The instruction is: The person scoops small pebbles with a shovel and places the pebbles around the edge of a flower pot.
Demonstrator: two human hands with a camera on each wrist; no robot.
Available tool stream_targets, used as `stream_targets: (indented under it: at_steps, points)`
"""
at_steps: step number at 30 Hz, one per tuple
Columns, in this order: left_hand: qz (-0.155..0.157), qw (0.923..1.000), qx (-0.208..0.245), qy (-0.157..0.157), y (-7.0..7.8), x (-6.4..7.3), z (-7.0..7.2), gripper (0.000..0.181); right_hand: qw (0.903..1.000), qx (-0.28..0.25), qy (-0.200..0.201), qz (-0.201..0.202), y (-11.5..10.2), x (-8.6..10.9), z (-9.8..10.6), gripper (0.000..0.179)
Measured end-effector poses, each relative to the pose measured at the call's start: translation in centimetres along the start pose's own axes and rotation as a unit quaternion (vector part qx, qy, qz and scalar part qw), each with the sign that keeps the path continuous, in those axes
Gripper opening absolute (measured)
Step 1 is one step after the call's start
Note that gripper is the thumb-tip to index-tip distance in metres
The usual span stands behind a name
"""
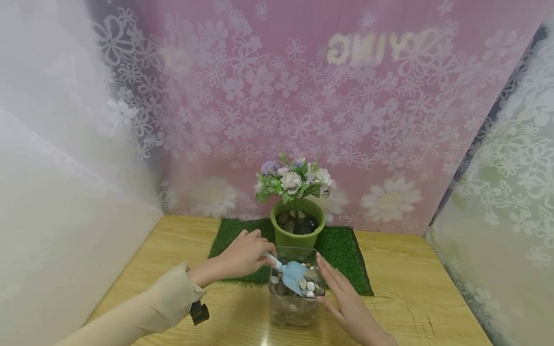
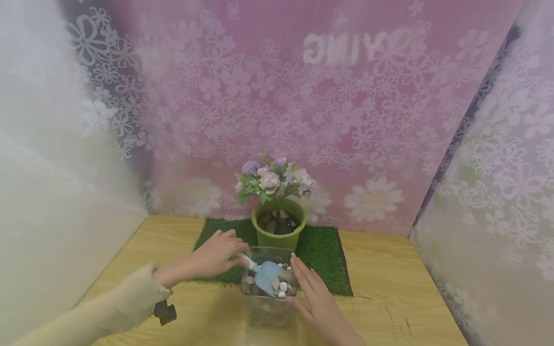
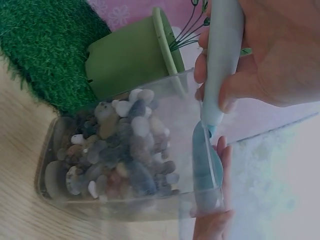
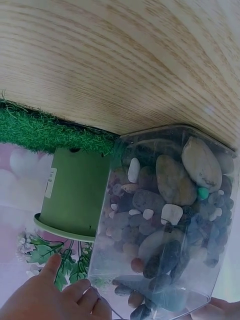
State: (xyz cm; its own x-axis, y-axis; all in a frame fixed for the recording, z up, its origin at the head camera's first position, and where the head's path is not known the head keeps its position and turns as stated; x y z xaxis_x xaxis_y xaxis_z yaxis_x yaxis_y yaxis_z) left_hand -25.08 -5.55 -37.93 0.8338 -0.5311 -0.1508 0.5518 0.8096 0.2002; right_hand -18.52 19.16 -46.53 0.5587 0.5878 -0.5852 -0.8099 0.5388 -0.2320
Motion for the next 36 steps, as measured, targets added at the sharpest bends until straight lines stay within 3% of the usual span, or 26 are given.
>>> stream_targets:
  at_steps: [6, 13, 21, 29, 36]
  points:
    - [-0.004, 0.999, 0.013, 0.042, 0.0, 1.0, 0.4, 0.017, 0.9999, 0.008, -0.013, -0.007, 0.0, 0.1, 0.1, 0.08]
    - [0.023, 0.9972, -0.001, 0.071, -1.2, 2.0, 0.7, 0.015, 1.0, 0.001, -0.006, -0.004, -0.1, -0.1, 0.3, 0.083]
    - [0.046, 0.9938, 0.014, 0.1, -2.5, 2.7, 1.5, 0.011, 0.998, 0.052, -0.019, 0.031, -0.3, -0.3, 0.8, 0.085]
    - [0.072, 0.99, 0.011, 0.121, -3.7, 2.6, 2.3, 0.012, 0.986, 0.127, -0.049, 0.097, -0.6, -0.9, 1.1, 0.086]
    - [0.095, 0.9867, 0.01, 0.131, -5.2, 2.0, 2.9, 0.015, 0.985, 0.124, -0.062, 0.102, -0.9, -1.4, 1.0, 0.086]
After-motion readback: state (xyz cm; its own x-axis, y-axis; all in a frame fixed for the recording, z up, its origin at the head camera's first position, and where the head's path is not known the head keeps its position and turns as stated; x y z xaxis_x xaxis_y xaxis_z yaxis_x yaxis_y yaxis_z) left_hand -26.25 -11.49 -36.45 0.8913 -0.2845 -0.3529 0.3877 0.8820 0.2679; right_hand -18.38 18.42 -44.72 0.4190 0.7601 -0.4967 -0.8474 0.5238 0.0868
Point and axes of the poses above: each hand's wrist, its own x-axis away from the middle knuckle, its own z-axis out of the back of the hand, y = z × x, the point moved 4 cm from there along -x, towards the middle knuckle, and after that the axes turned 14 degrees about z, right-handed, at the moved point
